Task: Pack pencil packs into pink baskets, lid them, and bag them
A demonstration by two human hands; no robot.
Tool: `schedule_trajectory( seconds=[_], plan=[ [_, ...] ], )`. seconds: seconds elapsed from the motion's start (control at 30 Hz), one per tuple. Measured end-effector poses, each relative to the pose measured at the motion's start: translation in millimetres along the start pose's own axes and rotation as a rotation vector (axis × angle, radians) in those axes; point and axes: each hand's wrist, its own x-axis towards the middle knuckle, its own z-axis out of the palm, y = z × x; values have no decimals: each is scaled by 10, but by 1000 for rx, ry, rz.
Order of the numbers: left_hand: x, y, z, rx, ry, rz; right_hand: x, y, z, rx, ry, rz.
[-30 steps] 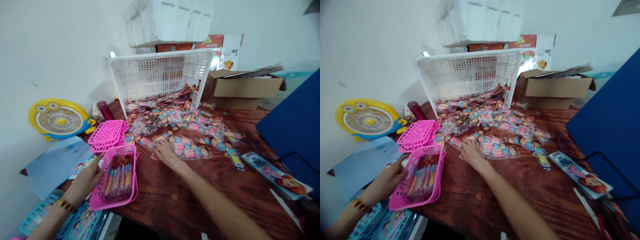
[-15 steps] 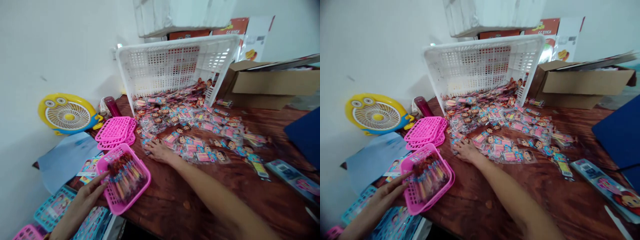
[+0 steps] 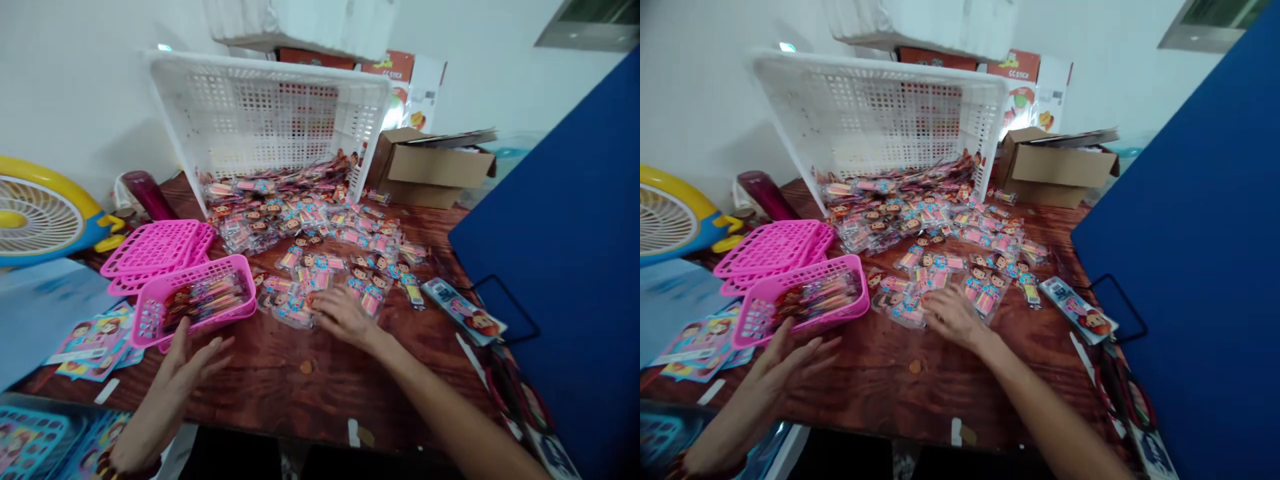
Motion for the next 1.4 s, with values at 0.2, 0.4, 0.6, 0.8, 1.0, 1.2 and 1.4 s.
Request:
schedule_trajectory(
  seconds=[0.2,0.4,0.6,0.8,1.0,1.2,1.4],
  plan=[
    [0,-531,445,527,-121,480,-15,407,96,-201,-5,609],
    [619,-623,1015,1026,-90,684,-503,-33,205,-58,-89,328],
    [955,-519,1511,1110,-224,735,-1164,-178,-1,-41,63,455],
    [1188,-377,1846,1104,-518,868,-1665,-112,4,-73,53,690],
    [1083,-329,1685,1132,-443,863,-1629,46,-331,-82,153,741],
    [517,-536,1536,1147,-522,944,-1405,112,-440,-189,-347,280],
    [561,-490,1254,1109,-477,894,-1446,82,-556,-447,-370,390]
  ],
)
